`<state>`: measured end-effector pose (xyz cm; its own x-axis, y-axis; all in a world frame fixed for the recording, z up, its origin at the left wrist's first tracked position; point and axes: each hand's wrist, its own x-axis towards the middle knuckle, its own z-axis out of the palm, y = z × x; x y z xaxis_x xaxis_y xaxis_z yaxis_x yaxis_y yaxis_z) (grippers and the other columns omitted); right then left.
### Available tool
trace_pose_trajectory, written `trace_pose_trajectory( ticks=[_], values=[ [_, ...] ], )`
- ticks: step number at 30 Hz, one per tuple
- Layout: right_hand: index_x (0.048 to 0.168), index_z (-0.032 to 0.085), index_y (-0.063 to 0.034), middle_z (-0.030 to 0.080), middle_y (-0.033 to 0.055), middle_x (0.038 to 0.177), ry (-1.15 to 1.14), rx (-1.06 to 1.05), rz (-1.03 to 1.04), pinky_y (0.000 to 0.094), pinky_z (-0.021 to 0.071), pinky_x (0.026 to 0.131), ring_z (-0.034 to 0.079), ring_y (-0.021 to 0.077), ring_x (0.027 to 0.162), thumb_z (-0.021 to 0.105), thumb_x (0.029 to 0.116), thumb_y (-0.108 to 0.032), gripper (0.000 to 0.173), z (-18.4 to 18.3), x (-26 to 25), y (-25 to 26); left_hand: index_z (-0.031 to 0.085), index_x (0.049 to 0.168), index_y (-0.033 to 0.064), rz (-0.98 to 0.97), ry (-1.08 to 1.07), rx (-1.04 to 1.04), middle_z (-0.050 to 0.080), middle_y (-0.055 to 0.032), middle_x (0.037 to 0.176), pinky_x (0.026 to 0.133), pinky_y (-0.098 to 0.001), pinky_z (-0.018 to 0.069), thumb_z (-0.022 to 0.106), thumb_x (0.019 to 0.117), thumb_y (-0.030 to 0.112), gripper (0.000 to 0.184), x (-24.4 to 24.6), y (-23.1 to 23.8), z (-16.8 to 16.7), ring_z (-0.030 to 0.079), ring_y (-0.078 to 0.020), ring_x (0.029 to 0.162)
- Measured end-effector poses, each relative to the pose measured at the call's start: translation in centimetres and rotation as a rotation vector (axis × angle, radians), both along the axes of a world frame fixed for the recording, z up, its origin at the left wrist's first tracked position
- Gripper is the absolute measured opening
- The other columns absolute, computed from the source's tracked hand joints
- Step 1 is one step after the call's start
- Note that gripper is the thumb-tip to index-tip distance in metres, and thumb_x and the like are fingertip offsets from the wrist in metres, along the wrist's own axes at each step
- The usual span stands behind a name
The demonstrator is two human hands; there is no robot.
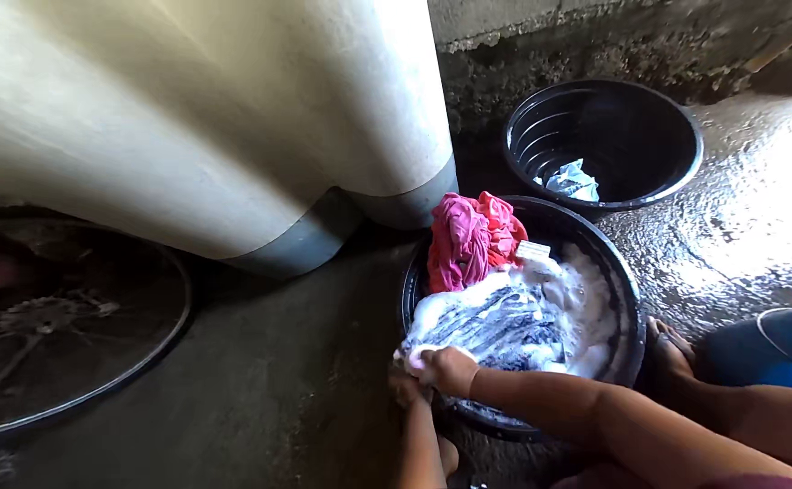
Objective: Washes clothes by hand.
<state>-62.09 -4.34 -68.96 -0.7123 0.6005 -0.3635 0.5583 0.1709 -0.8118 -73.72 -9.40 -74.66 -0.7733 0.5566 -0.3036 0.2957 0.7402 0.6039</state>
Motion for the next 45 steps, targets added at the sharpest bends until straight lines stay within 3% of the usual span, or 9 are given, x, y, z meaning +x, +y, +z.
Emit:
trace_pose_trajectory(
  ticks=[6,10,17,21,25,29,36,40,45],
  values=[
    [0.14,0.058,-0.0019,0.061,0.0275,0.136,-0.331,0.022,-0.312,0.0647,0.0439,0.107,0.056,0.0455,0.13,0.051,0.1051,-0.015,0.038,-7.7,13.0,4.7,0.049,0.146,-0.0012,-0.062,0.104,-0.122,0.055,-0.026,0.143,0.114,-0.0545,0.0387,0.032,0.1119,0.021,0.044,0.3,1.0,1.8,0.052,-0.0393,0.136],
    [0.142,0.057,-0.005,0.06,0.0243,0.139,-0.556,0.029,-0.538,0.0629,0.0441,0.106,0.056,0.0428,0.132,0.051,0.1047,-0.016,0.039,-5.5,18.3,6.7,0.048,0.146,-0.0026,-0.053,0.111,-0.095,0.054,-0.0272,0.144,0.115,-0.0542,0.0374,0.032,0.1123,0.021,0.045,0.1,1.0,1.6,0.051,-0.0399,0.137],
    [0.141,0.057,-0.0016,0.057,0.0272,0.142,-0.567,0.016,-0.144,0.0635,0.043,0.108,0.053,0.0451,0.135,0.054,0.1001,-0.005,0.041,-5.2,17.3,1.0,0.047,0.148,-0.0005,-0.058,0.105,-0.152,0.054,-0.0246,0.146,0.114,-0.0543,0.0388,0.029,0.1129,0.028,0.048,-0.1,0.1,1.6,0.051,-0.038,0.137],
    [0.135,0.061,0.0025,0.059,0.027,0.14,-0.581,-0.001,-0.222,0.0611,0.0415,0.11,0.053,0.0439,0.135,0.053,0.1022,-0.009,0.035,-4.9,18.9,-0.8,0.057,0.136,-0.0062,0.03,-0.099,-0.13,0.059,-0.03,0.135,0.109,-0.0581,0.0423,0.042,0.1073,0.051,0.066,0.2,-2.4,2.2,0.055,-0.0421,0.13],
    [0.134,0.063,-0.0053,0.062,0.023,0.137,-0.626,0.099,-0.26,0.0665,0.042,0.105,0.056,0.0436,0.131,0.056,0.1012,-0.019,0.037,-0.4,20.1,-0.6,0.061,0.128,-0.0083,-0.12,-0.317,-0.187,0.06,-0.0303,0.131,0.104,-0.0588,0.045,0.054,0.1056,0.042,0.056,0.6,-4.2,5.0,0.057,-0.0419,0.125],
    [0.13,0.065,-0.0023,0.065,0.0251,0.131,-0.568,0.245,-0.316,0.0669,0.0421,0.104,0.058,0.0458,0.127,0.057,0.1002,-0.016,0.034,3.9,21.9,-1.1,0.06,0.131,-0.0079,-0.237,-0.36,0.176,0.061,-0.0261,0.132,0.111,-0.0481,0.0411,0.049,0.1087,0.029,0.044,2.6,-4.3,10.9,0.057,-0.0328,0.127],
    [0.119,0.068,0.0065,0.067,0.0341,0.116,-0.294,0.462,-0.583,0.0701,0.0452,0.098,0.062,0.0537,0.116,0.056,0.1042,-0.02,0.032,11.4,26.2,-1.7,0.05,0.133,-0.0042,-0.199,-0.641,0.868,0.065,-0.0107,0.113,0.092,-0.0361,0.0565,0.03,0.1127,0.028,0.043,2.8,-5.6,17.3,0.066,-0.0136,0.102],
    [0.11,0.069,0.0106,0.069,0.0351,0.108,-0.1,0.635,-0.773,0.0702,0.048,0.093,0.065,0.0542,0.108,0.063,0.0998,-0.015,0.028,12.4,26.6,-1.4,0.041,0.138,0.0002,-0.241,-0.659,0.925,0.065,-0.006,0.114,0.086,-0.0341,0.0596,0.037,0.1098,0.02,0.034,2.4,-6.1,18.8,0.068,-0.0113,0.099],
    [0.131,0.061,0.007,0.062,0.0338,0.129,-0.14,0.503,-0.977,0.0688,0.0435,0.103,0.059,0.0513,0.124,0.061,0.1011,-0.013,0.036,9.4,26.7,3.0,0.036,0.148,-0.0059,-0.225,-0.462,0.706,0.054,-0.0211,0.14,0.105,-0.0345,0.0501,0.057,0.1026,0.008,0.052,1.8,-3.9,14.7,0.058,-0.0187,0.123]
  ],
)
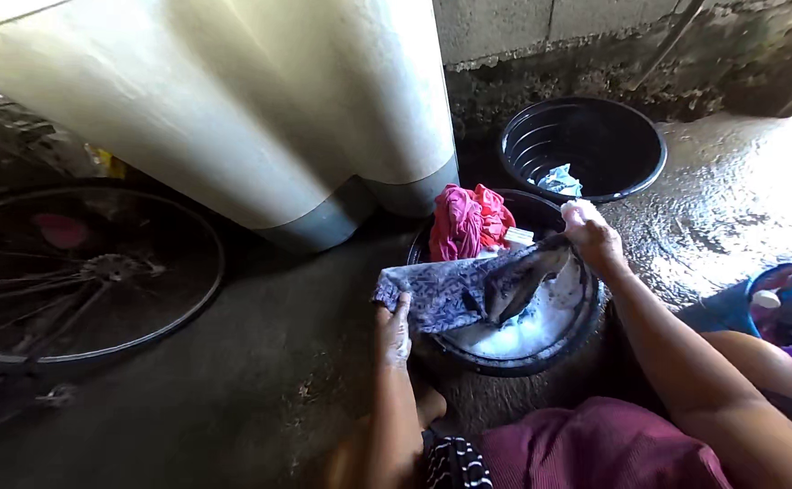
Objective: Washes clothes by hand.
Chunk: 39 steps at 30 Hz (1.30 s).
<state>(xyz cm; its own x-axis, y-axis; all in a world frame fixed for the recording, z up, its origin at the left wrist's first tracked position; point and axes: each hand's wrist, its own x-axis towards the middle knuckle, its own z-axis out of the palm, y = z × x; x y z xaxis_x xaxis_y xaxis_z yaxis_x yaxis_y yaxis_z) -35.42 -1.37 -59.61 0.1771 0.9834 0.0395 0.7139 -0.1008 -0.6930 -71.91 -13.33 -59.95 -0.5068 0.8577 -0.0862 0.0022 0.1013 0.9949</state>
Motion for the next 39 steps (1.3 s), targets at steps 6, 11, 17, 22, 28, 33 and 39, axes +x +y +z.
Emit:
trace_pose_trajectory(
  ticks=[6,11,17,22,28,33,39],
  values=[
    [0.135,0.062,-0.0015,0.064,0.0279,0.13,-0.13,-0.405,0.226,0.0654,0.0443,0.104,0.06,0.0461,0.124,0.051,0.1063,-0.025,0.038,-3.9,-5.1,1.2,0.042,0.146,-0.0102,-0.009,0.529,-0.683,0.053,-0.0314,0.142,0.115,-0.0518,0.0389,0.051,0.1079,0.026,0.053,-1.1,2.6,-7.6,0.051,-0.0401,0.136],
    [0.134,0.06,0.0021,0.066,0.0278,0.125,0.025,-0.46,0.746,0.061,0.0468,0.103,0.063,0.0433,0.119,0.063,0.1008,-0.022,0.041,-3.0,-18.0,-1.8,0.051,0.141,-0.0047,0.032,0.632,-0.888,0.059,-0.028,0.136,0.108,-0.0568,0.045,0.04,0.1106,0.038,0.054,-1.1,3.3,-9.7,0.058,-0.0403,0.129],
    [0.129,0.062,0.0011,0.068,0.0277,0.119,0.111,-0.441,1.057,0.0632,0.0479,0.1,0.065,0.044,0.115,0.065,0.0999,-0.026,0.04,-8.0,-28.2,-2.9,0.046,0.145,-0.0068,0.103,0.365,-0.69,0.051,-0.0284,0.146,0.117,-0.0515,0.0357,0.054,0.1055,0.013,0.046,-2.0,2.4,-12.7,0.048,-0.0383,0.138],
    [0.136,0.059,0.0042,0.059,0.0293,0.138,-0.121,-0.576,0.577,0.0632,0.0412,0.11,0.054,0.0465,0.132,0.054,0.1047,-0.019,0.039,-15.9,-16.9,3.0,0.047,0.147,-0.0033,0.178,0.506,-0.699,0.056,-0.026,0.142,0.115,-0.0537,0.0373,0.039,0.1114,0.026,0.047,-1.8,4.4,-12.7,0.052,-0.037,0.136],
    [0.143,0.053,0.0038,0.058,0.029,0.14,-0.171,-0.574,0.422,0.0601,0.0402,0.111,0.053,0.0448,0.134,0.054,0.1035,-0.014,0.043,-11.4,-14.7,3.8,0.052,0.142,-0.003,0.24,0.545,-0.698,0.06,-0.026,0.137,0.111,-0.0572,0.041,0.039,0.1114,0.029,0.047,-1.3,4.9,-13.0,0.056,-0.0388,0.131],
    [0.136,0.058,0.0023,0.067,0.0295,0.121,0.074,-0.449,1.031,0.0621,0.0466,0.103,0.063,0.0456,0.118,0.061,0.1007,-0.015,0.039,-8.0,-27.6,-1.0,0.043,0.147,-0.0092,0.123,0.566,-0.674,0.05,-0.031,0.145,0.116,-0.0534,0.0364,0.056,0.1031,0.012,0.05,-1.8,3.6,-14.1,0.048,-0.0415,0.137],
    [0.143,0.054,0.0021,0.058,0.0284,0.141,-0.151,-0.55,0.599,0.0615,0.0399,0.113,0.053,0.0454,0.134,0.052,0.105,-0.017,0.043,-17.2,-17.1,3.9,0.051,0.141,-0.0062,0.278,0.448,-0.591,0.06,-0.0274,0.136,0.113,-0.0522,0.0401,0.04,0.1112,0.025,0.045,-2.0,4.8,-14.0,0.056,-0.0363,0.13]
  ],
)
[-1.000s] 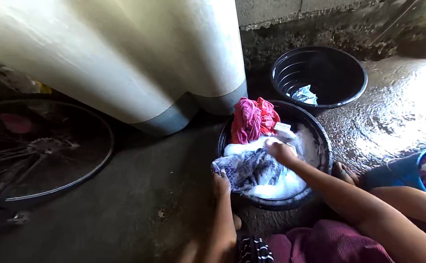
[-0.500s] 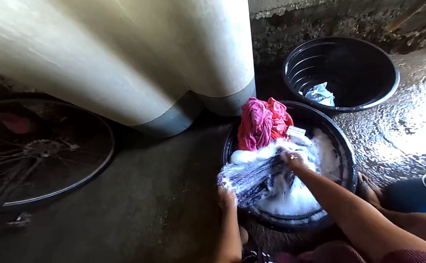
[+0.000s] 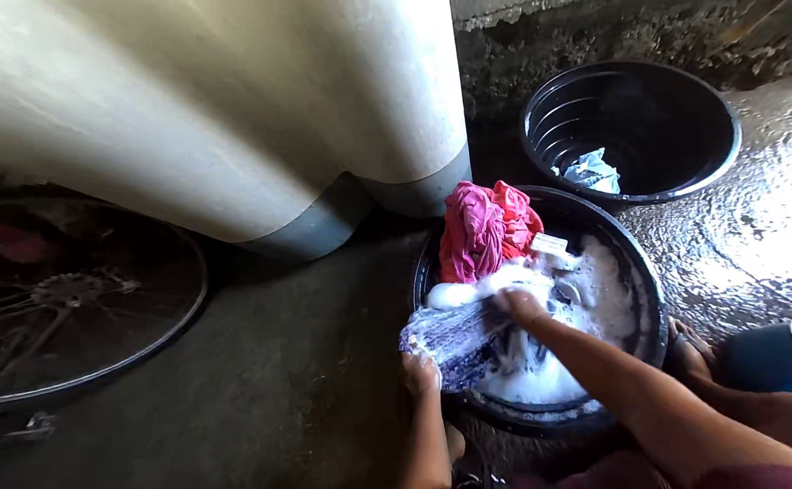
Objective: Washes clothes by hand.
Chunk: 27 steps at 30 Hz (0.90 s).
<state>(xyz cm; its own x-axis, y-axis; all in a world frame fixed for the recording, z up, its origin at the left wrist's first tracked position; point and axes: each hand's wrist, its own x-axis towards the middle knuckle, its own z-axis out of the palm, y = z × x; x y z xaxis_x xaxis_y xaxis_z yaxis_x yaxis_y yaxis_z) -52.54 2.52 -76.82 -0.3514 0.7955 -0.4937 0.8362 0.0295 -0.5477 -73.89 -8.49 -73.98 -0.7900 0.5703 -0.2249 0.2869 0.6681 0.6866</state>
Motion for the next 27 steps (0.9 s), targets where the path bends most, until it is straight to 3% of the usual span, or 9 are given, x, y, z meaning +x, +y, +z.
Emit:
trace_pose_trajectory(
  ticks=[3,5,8,11,17,20,22,24,27],
  values=[
    [0.144,0.052,0.0018,0.058,0.0282,0.14,-0.174,0.053,-0.19,0.0618,0.0407,0.11,0.053,0.0451,0.134,0.051,0.1046,-0.015,0.043,1.1,4.5,2.2,0.053,0.141,-0.0046,0.004,0.023,-0.039,0.061,-0.027,0.134,0.111,-0.0554,0.0411,0.04,0.1114,0.028,0.046,0.1,0.0,0.1,0.058,-0.038,0.129],
    [0.143,0.054,-0.0005,0.061,0.0272,0.137,-0.147,0.054,-0.203,0.0636,0.0426,0.107,0.056,0.0453,0.13,0.051,0.1043,-0.017,0.042,4.5,2.7,1.8,0.05,0.144,-0.0038,0.006,0.026,-0.051,0.059,-0.0267,0.137,0.112,-0.055,0.04,0.039,0.1117,0.028,0.046,0.2,0.1,0.2,0.056,-0.0378,0.131],
    [0.143,0.055,-0.0012,0.064,0.0299,0.129,0.103,-0.014,0.103,0.0652,0.045,0.103,0.061,0.0476,0.123,0.057,0.1017,-0.013,0.043,8.6,-5.1,-2.2,0.047,0.145,-0.0056,-0.036,0.057,-0.024,0.058,-0.0279,0.139,0.113,-0.0538,0.04,0.04,0.1109,0.023,0.045,0.0,-0.2,0.0,0.055,-0.0387,0.132],
    [0.137,0.058,0.0003,0.066,0.0289,0.124,0.278,-0.088,0.297,0.0643,0.0462,0.103,0.062,0.0461,0.12,0.061,0.1009,-0.02,0.041,7.6,-10.1,-5.3,0.05,0.141,-0.0075,-0.008,-0.062,0.167,0.058,-0.0273,0.137,0.113,-0.0497,0.0406,0.046,0.1083,0.016,0.04,0.0,-0.4,-0.6,0.055,-0.0351,0.13],
    [0.143,0.054,0.001,0.058,0.0273,0.141,-0.093,-0.025,-0.029,0.0618,0.0405,0.111,0.053,0.0447,0.134,0.05,0.1058,-0.018,0.042,0.3,1.3,0.9,0.05,0.144,-0.0041,0.004,0.036,-0.119,0.058,-0.027,0.14,0.115,-0.0544,0.0376,0.035,0.1123,0.032,0.051,0.1,0.5,0.4,0.053,-0.0382,0.134],
    [0.145,0.053,0.0001,0.058,0.0267,0.141,-0.199,0.034,-0.205,0.0616,0.0421,0.109,0.054,0.0445,0.133,0.046,0.107,-0.016,0.042,1.6,4.3,2.2,0.05,0.144,-0.0038,0.013,0.038,-0.137,0.059,-0.0271,0.138,0.113,-0.0553,0.0389,0.034,0.1124,0.033,0.051,0.1,0.6,0.5,0.054,-0.0391,0.133],
    [0.146,0.053,-0.0023,0.06,0.0271,0.138,-0.125,0.011,-0.186,0.0642,0.043,0.106,0.056,0.0459,0.13,0.049,0.1058,-0.017,0.043,5.1,1.7,1.2,0.05,0.143,-0.0051,0.011,0.056,-0.124,0.059,-0.0281,0.138,0.113,-0.0557,0.0394,0.034,0.1125,0.031,0.05,0.3,0.7,0.7,0.055,-0.0398,0.132],
    [0.142,0.056,-0.0022,0.064,0.0285,0.13,0.04,-0.029,0.019,0.0652,0.0458,0.102,0.061,0.0466,0.123,0.055,0.1033,-0.016,0.041,8.1,-3.4,-1.4,0.047,0.145,-0.0061,-0.014,0.056,-0.097,0.057,-0.028,0.14,0.114,-0.0531,0.0387,0.035,0.1125,0.027,0.048,0.3,0.3,0.7,0.054,-0.0384,0.134],
    [0.138,0.058,-0.0013,0.065,0.0288,0.126,0.235,-0.095,0.291,0.0656,0.0455,0.103,0.062,0.0464,0.121,0.061,0.1008,-0.016,0.04,8.3,-9.5,-4.2,0.049,0.142,-0.0081,0.013,-0.071,0.176,0.057,-0.0276,0.139,0.115,-0.0475,0.0387,0.044,0.1093,0.015,0.041,0.1,0.3,-0.6,0.054,-0.0342,0.132]
  ],
)
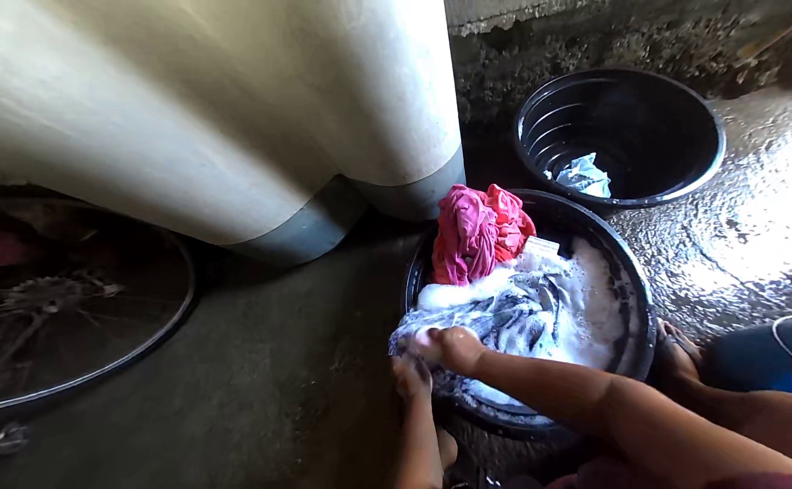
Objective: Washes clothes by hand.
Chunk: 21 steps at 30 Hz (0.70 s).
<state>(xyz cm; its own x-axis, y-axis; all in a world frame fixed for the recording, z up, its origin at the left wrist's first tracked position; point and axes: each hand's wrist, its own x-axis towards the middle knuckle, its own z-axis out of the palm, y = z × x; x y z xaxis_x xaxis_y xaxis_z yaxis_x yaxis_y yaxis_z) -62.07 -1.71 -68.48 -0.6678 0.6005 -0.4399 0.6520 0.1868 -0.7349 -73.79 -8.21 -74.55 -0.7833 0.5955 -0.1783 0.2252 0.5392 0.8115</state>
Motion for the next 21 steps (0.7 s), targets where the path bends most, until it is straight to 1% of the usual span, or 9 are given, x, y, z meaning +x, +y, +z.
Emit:
trace_pose_trajectory(
  ticks=[2,5,8,9,11,14,16,18,21],
  values=[
    [0.14,0.058,-0.0012,0.062,0.0279,0.134,-0.058,-0.042,-0.035,0.0642,0.0429,0.108,0.058,0.0451,0.128,0.061,0.1008,-0.018,0.043,-3.1,0.6,0.5,0.05,0.143,-0.0071,-0.014,0.058,-0.113,0.058,-0.0278,0.139,0.115,-0.0515,0.0378,0.041,0.1109,0.022,0.044,-0.2,0.1,0.4,0.054,-0.0367,0.133],
    [0.137,0.061,0.0004,0.061,0.0268,0.138,-0.257,0.03,-0.263,0.0645,0.0418,0.109,0.056,0.0454,0.131,0.055,0.1035,-0.021,0.04,-7.4,8.4,3.7,0.05,0.144,-0.0044,-0.023,0.116,-0.284,0.058,-0.0269,0.139,0.114,-0.0542,0.0378,0.036,0.1122,0.031,0.049,-0.2,0.2,1.1,0.054,-0.0382,0.134],
    [0.142,0.056,-0.0006,0.058,0.0258,0.142,-0.431,0.109,-0.462,0.063,0.0407,0.11,0.053,0.0446,0.135,0.048,0.107,-0.022,0.042,-8.0,14.8,5.8,0.05,0.144,-0.0037,-0.017,0.124,-0.313,0.059,-0.0267,0.138,0.113,-0.0546,0.0392,0.035,0.1123,0.032,0.05,-0.1,0.3,1.3,0.055,-0.0384,0.133],
    [0.143,0.055,-0.0013,0.058,0.0256,0.142,-0.464,0.107,-0.492,0.0632,0.0409,0.11,0.052,0.0442,0.135,0.048,0.1068,-0.021,0.042,-7.0,14.9,6.1,0.05,0.144,-0.0034,-0.013,0.128,-0.3,0.059,-0.0265,0.138,0.113,-0.055,0.0393,0.035,0.1123,0.032,0.05,-0.1,0.4,1.3,0.055,-0.0385,0.132],
    [0.144,0.055,-0.0034,0.059,0.0256,0.141,-0.393,0.096,-0.482,0.0649,0.0425,0.106,0.055,0.0443,0.132,0.051,0.1051,-0.02,0.043,-3.8,12.3,5.2,0.05,0.145,-0.0035,-0.014,0.138,-0.275,0.059,-0.0267,0.138,0.113,-0.0556,0.0393,0.036,0.1123,0.03,0.049,0.0,0.3,1.3,0.055,-0.0388,0.132],
    [0.143,0.056,-0.0037,0.064,0.0274,0.131,-0.166,0.041,-0.201,0.066,0.0451,0.103,0.06,0.0457,0.124,0.055,0.1033,-0.017,0.042,0.1,4.4,2.1,0.048,0.144,-0.0061,-0.045,0.164,-0.229,0.057,-0.0277,0.14,0.114,-0.0542,0.0388,0.038,0.112,0.024,0.046,0.1,0.1,1.5,0.054,-0.0387,0.133],
    [0.142,0.055,-0.0027,0.064,0.0282,0.129,-0.057,-0.008,-0.03,0.0664,0.0456,0.103,0.061,0.0463,0.123,0.059,0.1014,-0.017,0.043,-0.6,0.4,0.1,0.052,0.141,-0.0065,-0.038,0.12,-0.108,0.059,-0.0265,0.137,0.113,-0.0518,0.0397,0.044,0.1092,0.017,0.04,0.1,-0.1,0.8,0.056,-0.0359,0.131],
    [0.141,0.056,-0.0023,0.063,0.0279,0.131,-0.06,-0.034,-0.001,0.0658,0.0448,0.104,0.059,0.046,0.126,0.059,0.1016,-0.019,0.043,-2.8,-0.4,-0.4,0.051,0.142,-0.0057,-0.043,0.13,-0.166,0.058,-0.0271,0.138,0.114,-0.0544,0.0385,0.043,0.1103,0.022,0.043,-0.3,0.1,0.9,0.055,-0.0377,0.133],
    [0.142,0.058,-0.0024,0.06,0.0261,0.139,-0.236,0.002,-0.126,0.0664,0.0422,0.107,0.056,0.0455,0.131,0.055,0.1025,-0.017,0.042,-6.3,5.7,2.0,0.045,0.147,-0.0055,-0.047,0.133,-0.289,0.056,-0.0298,0.141,0.113,-0.0578,0.0379,0.033,0.1128,0.03,0.05,0.0,0.2,1.5,0.052,-0.0419,0.135]
  ],
)
